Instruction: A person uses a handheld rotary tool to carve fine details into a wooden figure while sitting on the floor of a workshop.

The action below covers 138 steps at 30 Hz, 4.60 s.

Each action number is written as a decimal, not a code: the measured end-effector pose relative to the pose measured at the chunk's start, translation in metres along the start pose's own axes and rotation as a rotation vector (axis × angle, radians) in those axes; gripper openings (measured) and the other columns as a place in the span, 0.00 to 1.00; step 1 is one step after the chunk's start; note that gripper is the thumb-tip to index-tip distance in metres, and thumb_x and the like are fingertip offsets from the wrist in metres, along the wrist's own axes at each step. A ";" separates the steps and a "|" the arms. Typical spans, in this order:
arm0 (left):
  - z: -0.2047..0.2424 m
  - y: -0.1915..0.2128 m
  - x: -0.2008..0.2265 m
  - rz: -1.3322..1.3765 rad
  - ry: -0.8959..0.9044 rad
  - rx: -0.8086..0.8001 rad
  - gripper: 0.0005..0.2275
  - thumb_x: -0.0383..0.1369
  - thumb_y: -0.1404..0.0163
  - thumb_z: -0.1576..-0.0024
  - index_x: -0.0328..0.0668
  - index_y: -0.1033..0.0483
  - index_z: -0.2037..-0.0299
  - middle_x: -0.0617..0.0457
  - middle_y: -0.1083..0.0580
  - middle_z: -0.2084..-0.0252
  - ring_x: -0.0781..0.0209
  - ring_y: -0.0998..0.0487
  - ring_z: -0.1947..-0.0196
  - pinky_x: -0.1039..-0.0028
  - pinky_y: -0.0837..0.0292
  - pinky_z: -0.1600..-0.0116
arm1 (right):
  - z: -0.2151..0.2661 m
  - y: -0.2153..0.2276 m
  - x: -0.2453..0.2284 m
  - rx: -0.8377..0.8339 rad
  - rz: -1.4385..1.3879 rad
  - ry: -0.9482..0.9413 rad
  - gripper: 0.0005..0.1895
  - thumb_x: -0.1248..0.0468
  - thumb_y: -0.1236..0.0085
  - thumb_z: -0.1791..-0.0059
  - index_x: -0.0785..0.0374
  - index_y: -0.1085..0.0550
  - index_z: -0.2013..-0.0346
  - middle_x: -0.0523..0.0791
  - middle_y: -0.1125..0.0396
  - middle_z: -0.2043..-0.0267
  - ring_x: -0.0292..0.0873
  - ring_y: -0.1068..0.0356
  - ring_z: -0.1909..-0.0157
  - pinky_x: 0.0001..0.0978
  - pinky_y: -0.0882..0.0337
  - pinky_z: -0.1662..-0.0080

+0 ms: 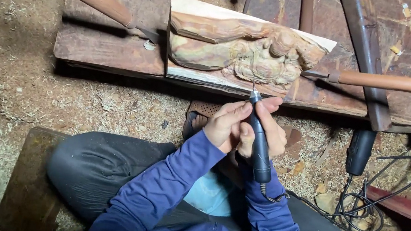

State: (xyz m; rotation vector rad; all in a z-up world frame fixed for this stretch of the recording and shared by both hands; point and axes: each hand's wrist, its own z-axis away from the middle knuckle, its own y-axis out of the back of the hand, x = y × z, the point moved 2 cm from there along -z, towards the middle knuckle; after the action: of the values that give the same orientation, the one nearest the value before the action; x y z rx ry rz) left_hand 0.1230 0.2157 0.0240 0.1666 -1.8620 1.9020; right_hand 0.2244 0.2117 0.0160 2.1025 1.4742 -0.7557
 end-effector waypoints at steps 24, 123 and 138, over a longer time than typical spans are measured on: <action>-0.033 0.029 0.012 -0.043 0.174 0.346 0.10 0.34 0.45 0.42 0.38 0.25 0.73 0.46 0.34 0.88 0.66 0.27 0.88 0.80 0.30 0.86 | -0.035 -0.035 0.003 -0.172 0.138 0.267 0.19 0.68 0.34 0.54 0.81 0.22 0.54 0.60 0.25 0.64 0.58 0.26 0.71 0.45 0.27 0.68; -0.018 0.034 -0.021 0.017 -0.126 -0.168 0.11 0.27 0.50 0.39 0.23 0.20 0.53 0.32 0.31 0.36 0.43 0.31 0.34 0.58 0.39 0.28 | -0.003 -0.023 0.011 -0.052 0.116 0.246 0.34 0.38 0.54 0.47 0.69 0.27 0.51 0.54 0.31 0.64 0.47 0.37 0.59 0.42 0.32 0.51; -0.018 0.035 0.017 0.384 0.291 -0.052 0.11 0.32 0.51 0.36 0.27 0.24 0.53 0.54 0.32 0.80 0.69 0.36 0.86 0.81 0.45 0.82 | -0.009 -0.032 0.019 -0.228 0.294 0.313 0.29 0.58 0.38 0.54 0.84 0.26 0.50 0.60 0.26 0.68 0.49 0.25 0.65 0.64 0.48 0.34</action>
State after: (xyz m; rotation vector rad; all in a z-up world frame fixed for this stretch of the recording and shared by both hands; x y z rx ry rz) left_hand 0.0978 0.2388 -0.0025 -0.4925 -1.8326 1.9864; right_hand 0.2006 0.2404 0.0081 2.2583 1.2837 -0.1462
